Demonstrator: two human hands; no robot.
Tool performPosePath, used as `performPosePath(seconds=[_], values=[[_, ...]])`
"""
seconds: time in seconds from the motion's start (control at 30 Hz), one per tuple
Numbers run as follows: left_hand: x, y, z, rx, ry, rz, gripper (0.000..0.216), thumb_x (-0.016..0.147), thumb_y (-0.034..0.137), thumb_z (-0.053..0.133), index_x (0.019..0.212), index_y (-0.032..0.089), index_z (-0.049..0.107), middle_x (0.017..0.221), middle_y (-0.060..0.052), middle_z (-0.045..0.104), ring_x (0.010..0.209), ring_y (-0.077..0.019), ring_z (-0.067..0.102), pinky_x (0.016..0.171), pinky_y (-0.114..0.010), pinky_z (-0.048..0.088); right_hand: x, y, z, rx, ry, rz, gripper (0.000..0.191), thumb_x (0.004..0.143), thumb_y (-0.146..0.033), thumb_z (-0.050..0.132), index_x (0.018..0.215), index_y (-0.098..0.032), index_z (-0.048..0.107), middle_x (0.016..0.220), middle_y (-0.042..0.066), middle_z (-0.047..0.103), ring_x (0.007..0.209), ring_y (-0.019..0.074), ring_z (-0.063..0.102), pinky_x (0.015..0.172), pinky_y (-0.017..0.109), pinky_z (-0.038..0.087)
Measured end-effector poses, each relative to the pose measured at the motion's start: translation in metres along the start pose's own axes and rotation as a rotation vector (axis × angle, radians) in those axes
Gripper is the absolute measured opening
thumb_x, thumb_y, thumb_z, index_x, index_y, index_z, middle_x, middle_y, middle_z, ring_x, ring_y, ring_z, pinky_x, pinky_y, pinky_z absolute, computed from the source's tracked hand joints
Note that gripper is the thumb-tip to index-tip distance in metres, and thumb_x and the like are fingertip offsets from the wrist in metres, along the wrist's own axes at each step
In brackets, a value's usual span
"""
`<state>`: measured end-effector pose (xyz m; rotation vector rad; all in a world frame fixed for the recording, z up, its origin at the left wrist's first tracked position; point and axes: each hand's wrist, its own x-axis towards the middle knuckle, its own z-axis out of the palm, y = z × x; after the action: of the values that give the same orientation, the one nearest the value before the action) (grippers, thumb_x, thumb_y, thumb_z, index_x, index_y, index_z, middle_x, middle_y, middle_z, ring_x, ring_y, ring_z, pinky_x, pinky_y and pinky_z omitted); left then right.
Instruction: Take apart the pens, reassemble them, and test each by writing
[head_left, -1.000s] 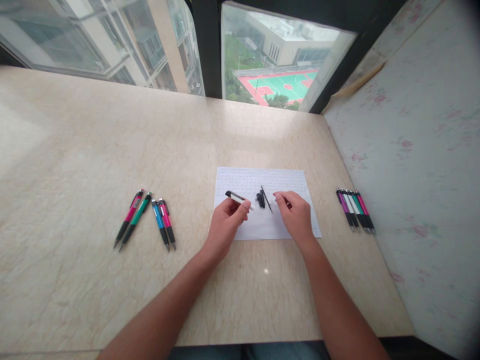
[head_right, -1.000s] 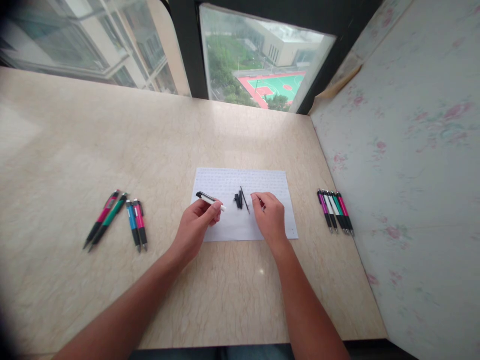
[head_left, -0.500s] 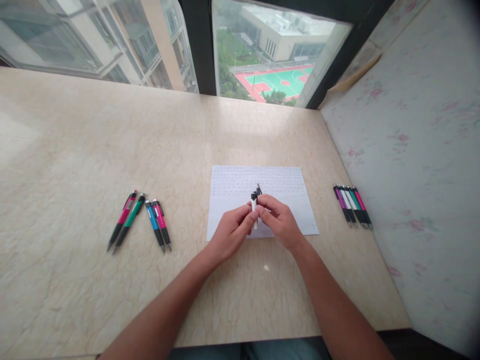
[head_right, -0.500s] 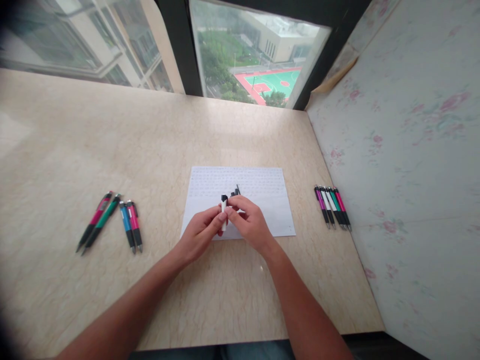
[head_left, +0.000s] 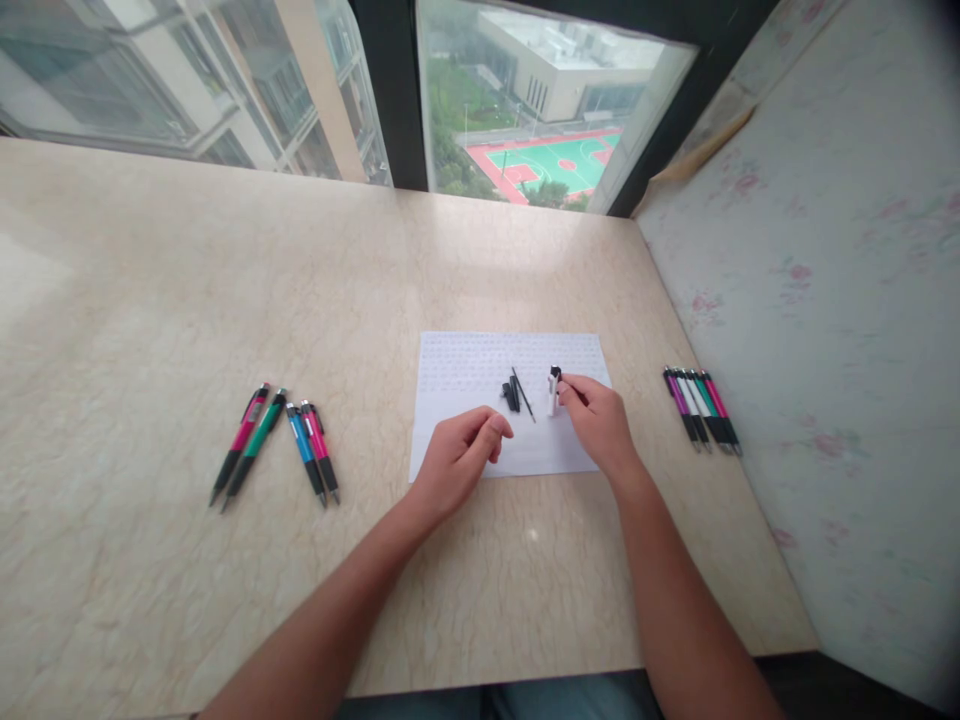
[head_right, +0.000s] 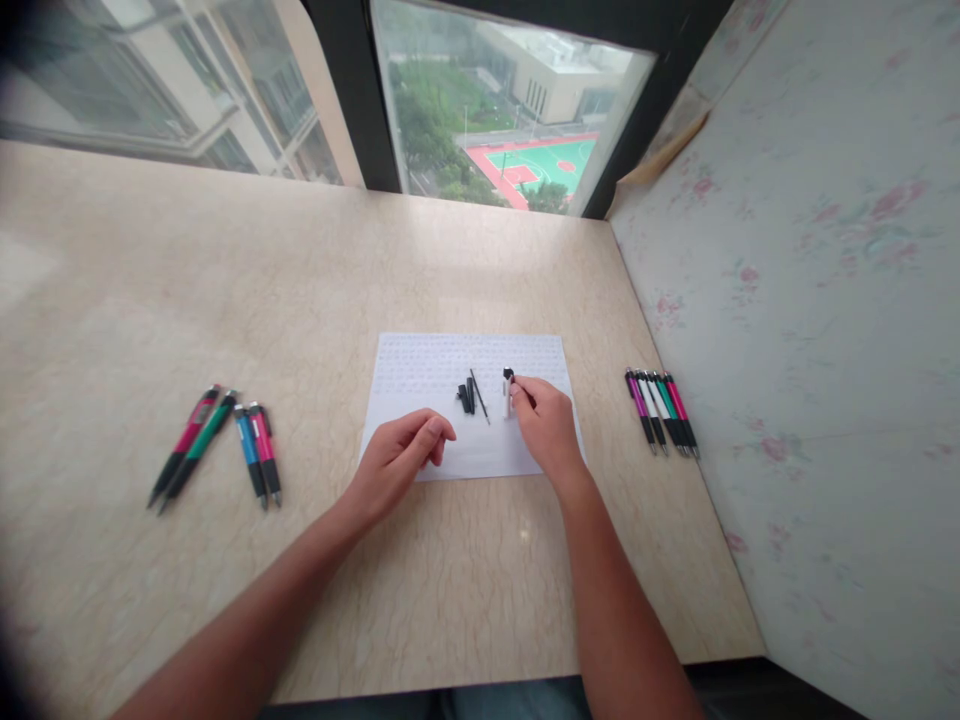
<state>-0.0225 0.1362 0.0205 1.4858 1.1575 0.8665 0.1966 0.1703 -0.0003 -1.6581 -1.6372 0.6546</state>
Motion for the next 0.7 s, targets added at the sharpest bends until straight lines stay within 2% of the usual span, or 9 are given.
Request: performPosePath(seconds=[0.17, 0.23, 0.43, 0.7], values=[[0.0, 0.004, 0.001, 0.028, 0.0, 0.003, 0.031, 0.095, 0.036, 0.045, 0.079, 0.016, 0.063, 0.06, 0.002, 0.055, 0.056, -0.0103, 0.048, 0.057, -0.023, 0.037, -0.004, -0.01, 0.008, -0.139, -0.04, -0.089, 0.029, 0.09, -0.032, 0.047, 0.086, -0.019, 0.074, 0.086, 0.008, 0.073, 0.078, 0.0215, 0.065, 0.074, 0.032, 0.047], [0.0, 0.004, 0.001, 0.028, 0.002, 0.0, 0.03, 0.095, 0.035, 0.046, 0.08, 0.016, 0.063, 0.06, 0.002, 0.055, 0.056, -0.0101, 0.048, 0.057, -0.022, 0.037, -0.003, -0.009, 0.01, -0.173, -0.04, -0.081, 0.03, 0.09, -0.031, 0.046, 0.087, -0.019, 0.074, 0.085, 0.009, 0.073, 0.077, 0.0216, 0.065, 0.074, 0.032, 0.047], [0.001, 0.0, 0.002, 0.078, -0.005, 0.017, 0.028, 0.093, 0.036, 0.047, 0.08, 0.017, 0.063, 0.061, 0.002, 0.056, 0.057, -0.0109, 0.048, 0.057, -0.023, 0.037, -0.003, -0.004, 0.01, -0.209, -0.021, -0.026, 0.029, 0.086, -0.027, 0.051, 0.105, -0.017, 0.071, 0.075, 0.006, 0.071, 0.064, 0.0186, 0.062, 0.067, 0.03, 0.045], [0.0, -0.002, 0.005, 0.187, -0.095, 0.045, 0.028, 0.093, 0.038, 0.048, 0.08, 0.018, 0.063, 0.067, 0.0, 0.061, 0.061, -0.0132, 0.052, 0.059, -0.025, 0.039, -0.006, -0.01, 0.015, -0.167, -0.035, -0.029, 0.029, 0.085, -0.035, 0.055, 0.101, -0.017, 0.07, 0.074, 0.006, 0.07, 0.061, 0.0173, 0.06, 0.067, 0.031, 0.045]])
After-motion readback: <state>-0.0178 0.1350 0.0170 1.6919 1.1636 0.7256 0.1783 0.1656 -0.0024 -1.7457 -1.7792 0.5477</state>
